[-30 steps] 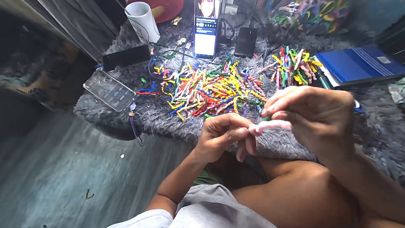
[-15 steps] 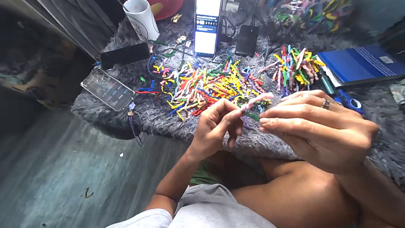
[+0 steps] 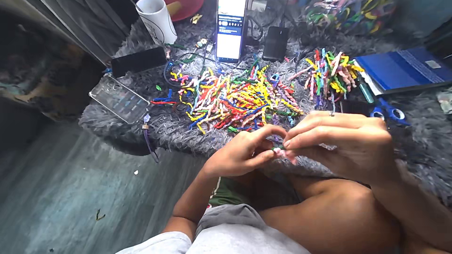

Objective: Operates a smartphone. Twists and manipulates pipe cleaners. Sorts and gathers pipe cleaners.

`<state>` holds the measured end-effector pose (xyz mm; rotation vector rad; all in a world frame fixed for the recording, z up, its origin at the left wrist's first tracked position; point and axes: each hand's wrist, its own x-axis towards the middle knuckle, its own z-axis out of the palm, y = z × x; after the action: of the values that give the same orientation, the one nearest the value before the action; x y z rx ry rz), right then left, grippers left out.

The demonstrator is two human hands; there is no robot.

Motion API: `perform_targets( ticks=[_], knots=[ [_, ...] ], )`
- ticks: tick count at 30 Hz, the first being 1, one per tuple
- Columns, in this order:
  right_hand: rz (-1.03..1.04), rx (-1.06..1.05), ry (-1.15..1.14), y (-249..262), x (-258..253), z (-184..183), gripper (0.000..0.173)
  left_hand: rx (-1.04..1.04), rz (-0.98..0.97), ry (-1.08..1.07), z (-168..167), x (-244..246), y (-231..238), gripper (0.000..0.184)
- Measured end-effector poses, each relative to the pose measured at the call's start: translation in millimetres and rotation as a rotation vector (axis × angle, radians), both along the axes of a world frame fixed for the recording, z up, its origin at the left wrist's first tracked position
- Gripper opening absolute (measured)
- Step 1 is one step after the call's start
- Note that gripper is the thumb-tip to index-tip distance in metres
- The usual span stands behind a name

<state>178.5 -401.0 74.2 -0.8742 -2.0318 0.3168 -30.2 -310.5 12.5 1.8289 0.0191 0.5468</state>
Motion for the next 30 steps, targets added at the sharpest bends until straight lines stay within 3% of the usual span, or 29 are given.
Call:
perform_targets(
  ticks=[2, 6, 10, 12, 14, 17, 20, 23, 30],
  knots=[
    [0.02, 0.032, -0.059, -2, -1, 1, 0.015, 0.09, 0.046, -0.008, 1, -1, 2, 0.017],
    [-0.031, 0.062, -0.047, -5, 2, 3, 0.014, 0.067, 0.08, -0.099, 2, -6, 7, 0.015],
    [-0.159, 0.022, 0.017, -4, 3, 4, 0.012, 0.333, 0.412, -0.224, -2, 2, 2, 0.015],
    [-0.173, -0.013, 0.056, -3, 2, 3, 0.012, 0.355, 0.501, -0.293, -5, 6, -1, 0.015],
    [-0.165, -0.052, 0.098, -2, 4, 1, 0.011, 0.267, 0.466, -0.381, -7, 5, -2, 0.017],
    [-0.09, -0.15, 0.176, 5, 9, -3, 0.009, 0.13, 0.156, -0.439, -5, -1, -2, 0.027],
    [-0.007, -0.202, 0.195, 9, 10, -5, 0.007, 0.071, -0.123, -0.365, -3, -1, -1, 0.028],
    [-0.008, -0.154, 0.107, 7, 10, -2, 0.01, 0.127, -0.175, -0.261, 0, 1, -1, 0.021],
    [-0.094, 0.137, -0.303, -6, -10, -5, 0.018, 0.409, 0.3, 0.041, 0, 7, -7, 0.017]
  ],
)
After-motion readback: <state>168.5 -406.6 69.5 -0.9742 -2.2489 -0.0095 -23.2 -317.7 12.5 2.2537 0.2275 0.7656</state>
